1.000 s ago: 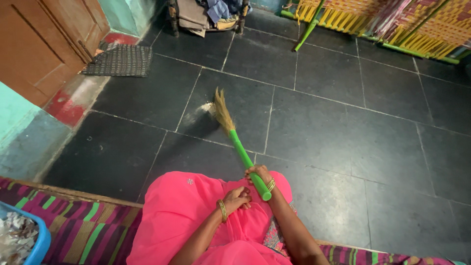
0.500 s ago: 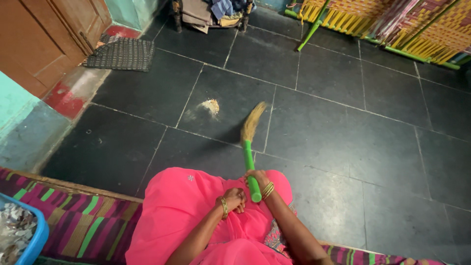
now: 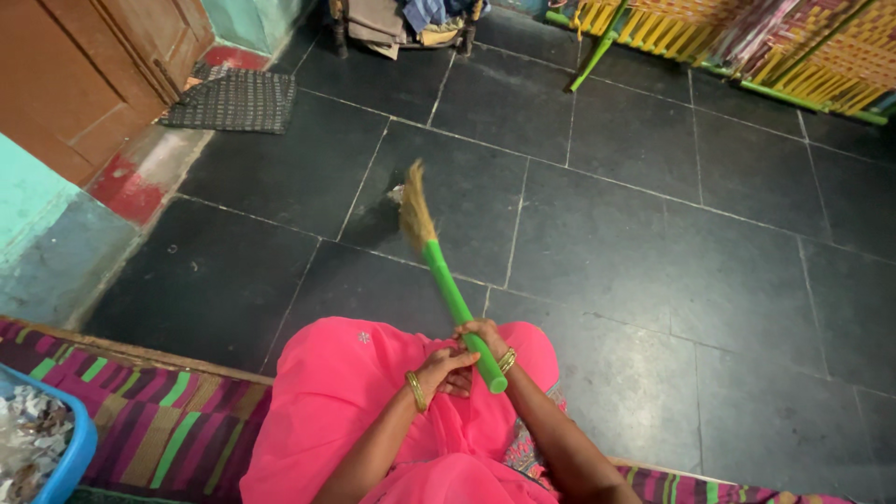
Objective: The person sweeps debris from a dark tiled floor into a blue dustpan using a broom and then picks up additional small pieces of trash by hand to place them into the dustpan.
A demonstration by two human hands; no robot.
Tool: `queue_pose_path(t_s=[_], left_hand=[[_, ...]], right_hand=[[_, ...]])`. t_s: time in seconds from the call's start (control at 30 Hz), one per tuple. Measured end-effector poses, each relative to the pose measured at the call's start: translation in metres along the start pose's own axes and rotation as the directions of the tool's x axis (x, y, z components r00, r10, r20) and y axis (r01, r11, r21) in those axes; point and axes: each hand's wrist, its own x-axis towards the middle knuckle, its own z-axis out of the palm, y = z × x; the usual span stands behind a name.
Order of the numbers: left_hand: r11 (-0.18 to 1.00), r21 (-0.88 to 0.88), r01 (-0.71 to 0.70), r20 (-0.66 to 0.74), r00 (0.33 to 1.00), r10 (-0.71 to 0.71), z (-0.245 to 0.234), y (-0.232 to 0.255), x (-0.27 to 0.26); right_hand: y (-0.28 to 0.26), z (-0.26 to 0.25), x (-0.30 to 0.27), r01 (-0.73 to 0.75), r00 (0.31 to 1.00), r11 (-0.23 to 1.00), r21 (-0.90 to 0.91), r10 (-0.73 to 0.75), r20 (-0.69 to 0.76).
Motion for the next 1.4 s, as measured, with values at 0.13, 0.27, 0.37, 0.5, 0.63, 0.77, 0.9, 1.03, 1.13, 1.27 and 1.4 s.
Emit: queue_pose_path(t_s=[0.13, 0.27, 0.37, 0.5, 0.63, 0.77, 0.9, 1.03, 1.13, 1.27, 1.4], left_hand=[[0.997, 0.009, 0.078, -0.003, 0.997, -0.078, 0.001, -0.003, 0.003], [0.998, 0.022, 0.061, -0.056, 0.997, -0.060, -0.001, -0.010, 0.009], [0.997, 0.013, 0.077, -0.045, 0.996, -0.077, -0.006, -0.013, 0.012], [0.997, 0.013, 0.071, -0.074, 0.995, -0.070, -0.006, -0.015, 0.020], [0.996, 0.020, 0.085, -0.112, 0.990, -0.083, -0.012, -0.024, 0.030], [0.996, 0.037, 0.084, -0.155, 0.985, -0.078, -0.021, -0.037, 0.042], [0.997, -0.012, 0.073, -0.127, 0.989, -0.074, -0.028, -0.047, 0.057], [0.998, 0.009, 0.057, -0.137, 0.989, -0.055, -0.034, -0.050, 0.063], [0.999, -0.027, 0.046, -0.122, 0.991, -0.049, -0.033, -0.055, 0.068], [0.997, -0.071, -0.022, -0.130, 0.991, 0.012, -0.026, -0.051, 0.059], [0.995, 0.088, 0.042, -0.205, 0.978, -0.023, -0.021, -0.037, 0.043]], right_hand=[[-0.009, -0.008, 0.000, 0.034, 0.998, 0.999, -0.024, -0.035, -0.059], [-0.035, -0.025, 0.002, -0.007, 0.985, 0.999, 0.039, 0.014, -0.170], [-0.053, -0.037, 0.007, -0.025, 0.967, 0.998, 0.057, 0.039, -0.252], [-0.074, -0.037, 0.027, -0.145, 0.924, 0.986, -0.084, 0.104, -0.368], [-0.089, -0.027, 0.059, -0.142, 0.932, 0.966, -0.216, 0.057, -0.357], [-0.117, -0.011, 0.104, -0.219, 0.936, 0.679, -0.701, -0.056, -0.347], [-0.134, 0.012, 0.137, -0.369, 0.917, 0.256, -0.894, -0.060, -0.395], [-0.136, 0.024, 0.156, -0.296, 0.953, -0.050, -0.954, -0.087, -0.291], [-0.131, 0.023, 0.161, -0.220, 0.974, -0.274, -0.936, -0.008, -0.227], [-0.121, 0.009, 0.144, -0.151, 0.988, -0.328, -0.933, -0.018, -0.153], [-0.114, -0.024, 0.107, -0.087, 0.995, -0.243, -0.966, -0.057, -0.076]])
